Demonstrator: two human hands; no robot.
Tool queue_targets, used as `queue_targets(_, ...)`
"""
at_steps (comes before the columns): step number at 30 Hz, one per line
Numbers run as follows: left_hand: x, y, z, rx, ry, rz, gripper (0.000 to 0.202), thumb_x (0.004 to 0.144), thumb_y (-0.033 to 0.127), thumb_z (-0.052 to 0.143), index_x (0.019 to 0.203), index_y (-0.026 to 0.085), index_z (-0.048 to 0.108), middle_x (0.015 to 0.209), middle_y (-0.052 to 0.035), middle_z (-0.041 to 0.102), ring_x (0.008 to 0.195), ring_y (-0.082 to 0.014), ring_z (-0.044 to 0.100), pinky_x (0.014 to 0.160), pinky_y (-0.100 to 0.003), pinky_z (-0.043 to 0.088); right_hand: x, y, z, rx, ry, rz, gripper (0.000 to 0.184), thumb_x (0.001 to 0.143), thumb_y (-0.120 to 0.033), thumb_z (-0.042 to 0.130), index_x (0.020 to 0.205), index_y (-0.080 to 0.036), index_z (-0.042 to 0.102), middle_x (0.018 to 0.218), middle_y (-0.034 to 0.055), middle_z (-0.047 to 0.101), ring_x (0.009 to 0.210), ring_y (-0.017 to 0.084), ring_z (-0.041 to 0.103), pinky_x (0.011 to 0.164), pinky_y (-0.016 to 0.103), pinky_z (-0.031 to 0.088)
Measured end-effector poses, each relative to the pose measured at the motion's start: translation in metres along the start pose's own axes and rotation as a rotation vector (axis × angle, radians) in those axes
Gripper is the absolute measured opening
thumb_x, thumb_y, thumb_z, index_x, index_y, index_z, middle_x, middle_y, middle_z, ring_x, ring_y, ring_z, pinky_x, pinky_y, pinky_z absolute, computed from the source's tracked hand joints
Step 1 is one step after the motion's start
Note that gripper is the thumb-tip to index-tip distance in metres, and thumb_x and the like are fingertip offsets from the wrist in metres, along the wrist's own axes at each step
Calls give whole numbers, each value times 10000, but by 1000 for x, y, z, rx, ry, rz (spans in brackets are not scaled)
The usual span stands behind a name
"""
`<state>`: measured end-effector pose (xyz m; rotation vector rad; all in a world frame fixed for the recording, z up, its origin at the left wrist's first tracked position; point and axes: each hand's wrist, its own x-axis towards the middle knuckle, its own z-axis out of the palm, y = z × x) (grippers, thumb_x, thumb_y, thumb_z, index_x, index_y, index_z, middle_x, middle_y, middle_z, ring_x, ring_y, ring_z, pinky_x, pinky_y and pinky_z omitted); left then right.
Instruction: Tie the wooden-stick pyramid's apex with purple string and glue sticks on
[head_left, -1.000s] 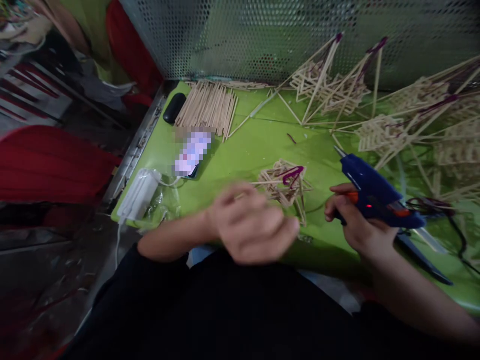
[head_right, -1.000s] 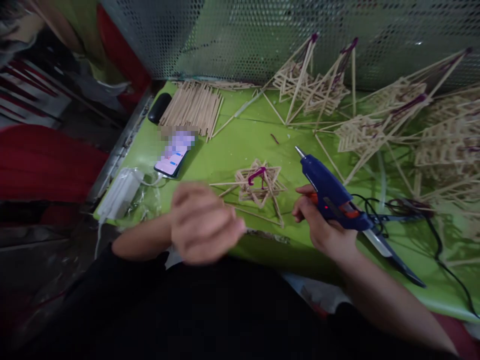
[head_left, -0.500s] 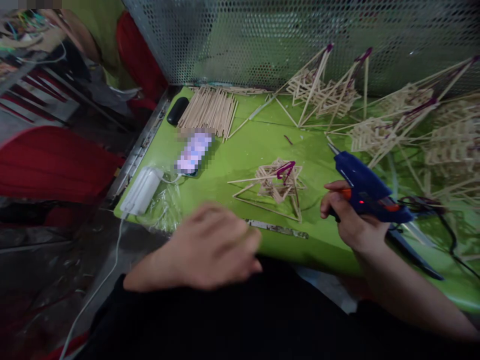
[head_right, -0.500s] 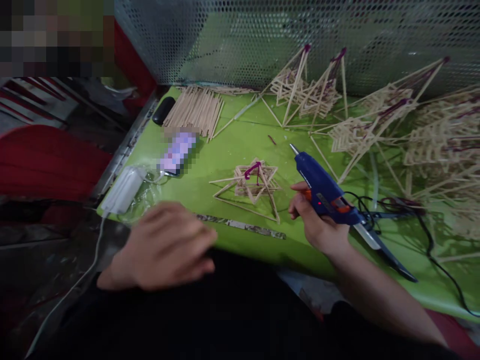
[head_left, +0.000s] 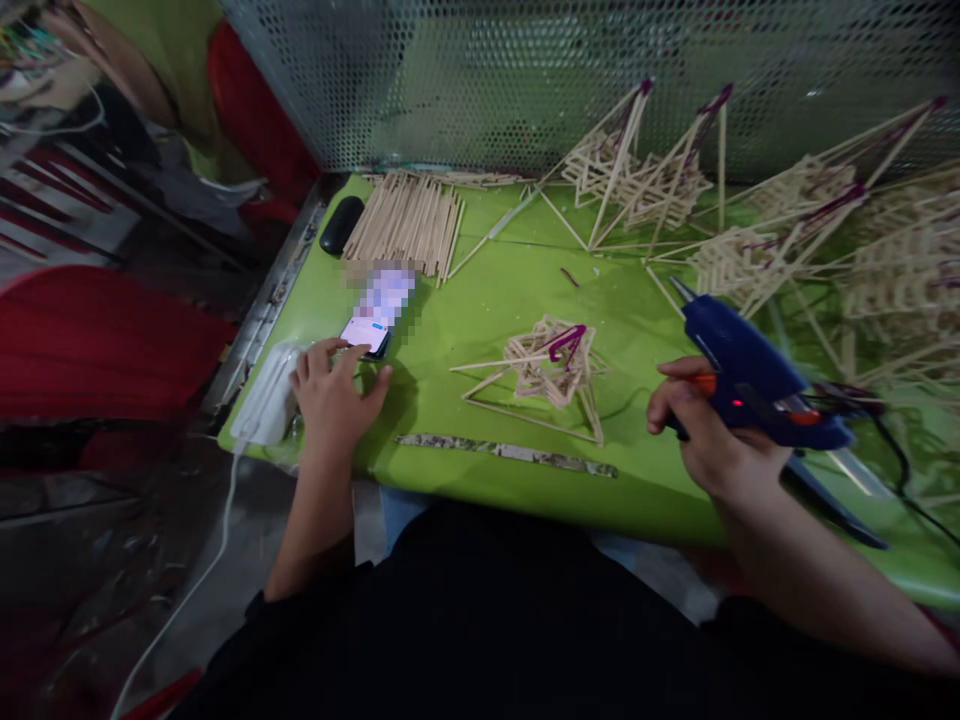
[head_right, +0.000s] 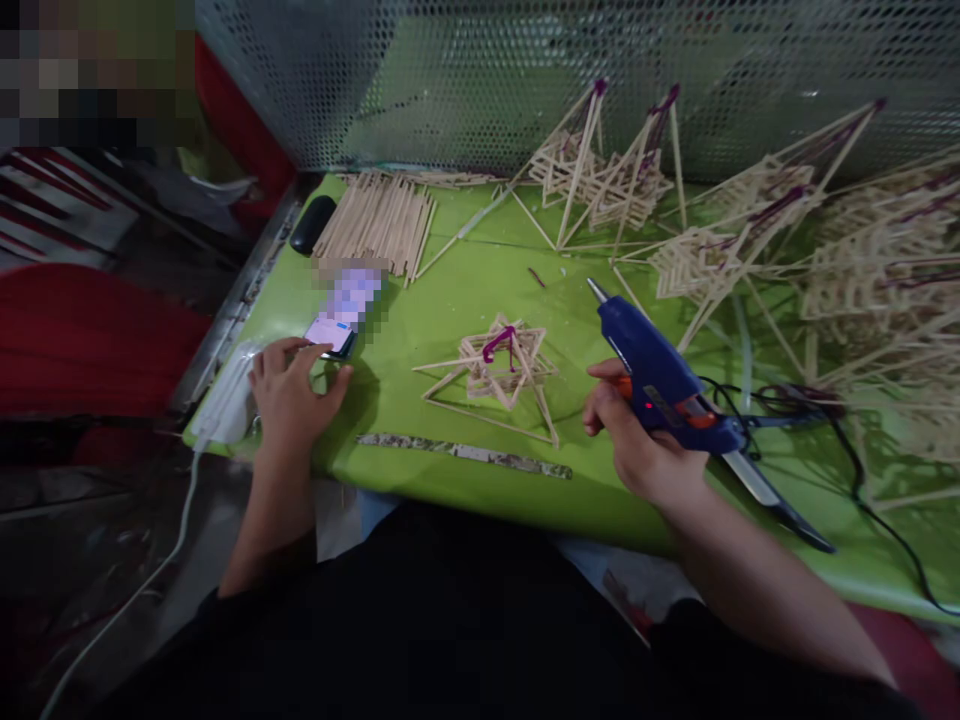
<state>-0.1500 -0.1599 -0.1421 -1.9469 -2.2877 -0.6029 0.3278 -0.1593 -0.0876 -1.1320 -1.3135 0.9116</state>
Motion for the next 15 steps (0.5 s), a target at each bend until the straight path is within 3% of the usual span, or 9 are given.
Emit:
queue_targets(7,-1,3,-1,-4,-20,-26,540,1107,559,776,1533,229,816,1681,-237,693,1602,-517,616,1361,-716,472,-8,1,-9,-12,5,31,213,1124,-515,938,1222,-330,902,745,-22,738,602,215,713,593,392,624)
queue_targets(15,4,1,-1,-63,10,-127,577,1120,545,714,1567,182,693,1659,-277,713,1626,-502,617,1410,-722,466,-9,-2,-8,-23,5,71,200,1114,-562,931,1220,-396,901,738,-5,724,599,261,698,584,467,606)
